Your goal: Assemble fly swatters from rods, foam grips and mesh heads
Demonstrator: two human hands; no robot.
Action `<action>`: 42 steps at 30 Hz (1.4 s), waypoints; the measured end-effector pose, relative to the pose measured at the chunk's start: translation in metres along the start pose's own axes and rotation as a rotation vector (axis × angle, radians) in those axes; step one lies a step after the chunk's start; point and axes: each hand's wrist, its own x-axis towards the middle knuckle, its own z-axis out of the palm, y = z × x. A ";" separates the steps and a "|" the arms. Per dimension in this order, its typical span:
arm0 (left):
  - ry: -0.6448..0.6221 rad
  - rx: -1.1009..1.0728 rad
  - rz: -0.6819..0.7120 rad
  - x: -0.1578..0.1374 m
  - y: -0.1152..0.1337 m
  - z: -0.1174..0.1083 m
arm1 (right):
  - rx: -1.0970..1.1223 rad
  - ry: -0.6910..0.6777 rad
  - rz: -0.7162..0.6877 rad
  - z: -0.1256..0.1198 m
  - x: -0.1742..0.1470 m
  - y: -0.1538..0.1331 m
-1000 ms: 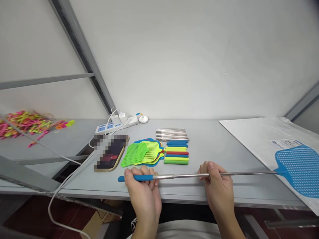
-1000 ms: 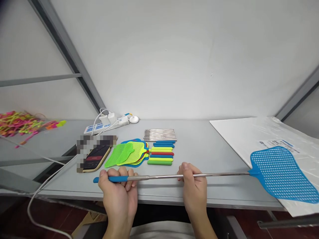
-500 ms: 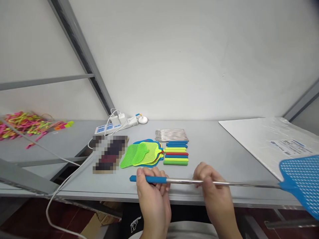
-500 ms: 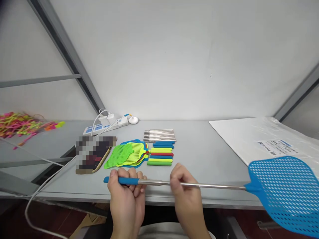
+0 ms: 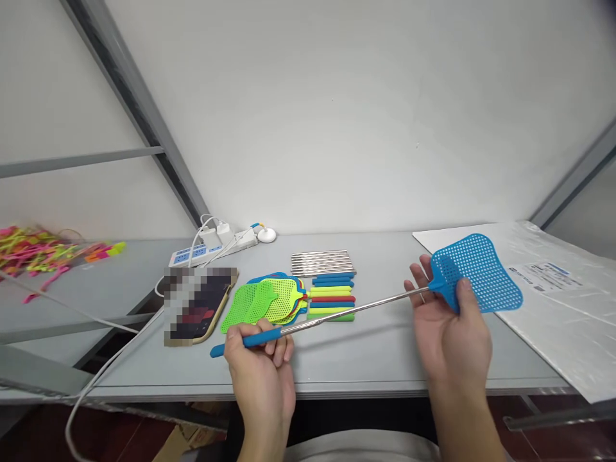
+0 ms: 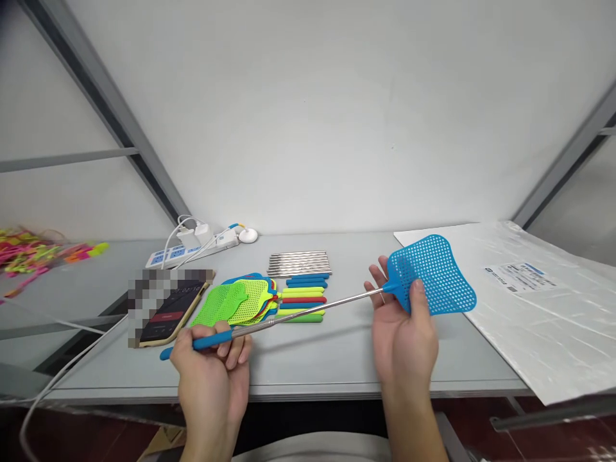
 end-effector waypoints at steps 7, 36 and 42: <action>-0.083 -0.086 -0.201 -0.027 -0.027 0.031 | 0.128 -0.076 0.081 0.035 -0.061 0.035; -0.624 1.057 0.547 0.020 -0.021 -0.014 | -1.799 -0.230 -0.151 -0.058 0.086 0.010; -0.782 1.439 0.857 0.016 -0.027 -0.019 | -1.865 -0.236 -0.250 -0.022 0.069 0.005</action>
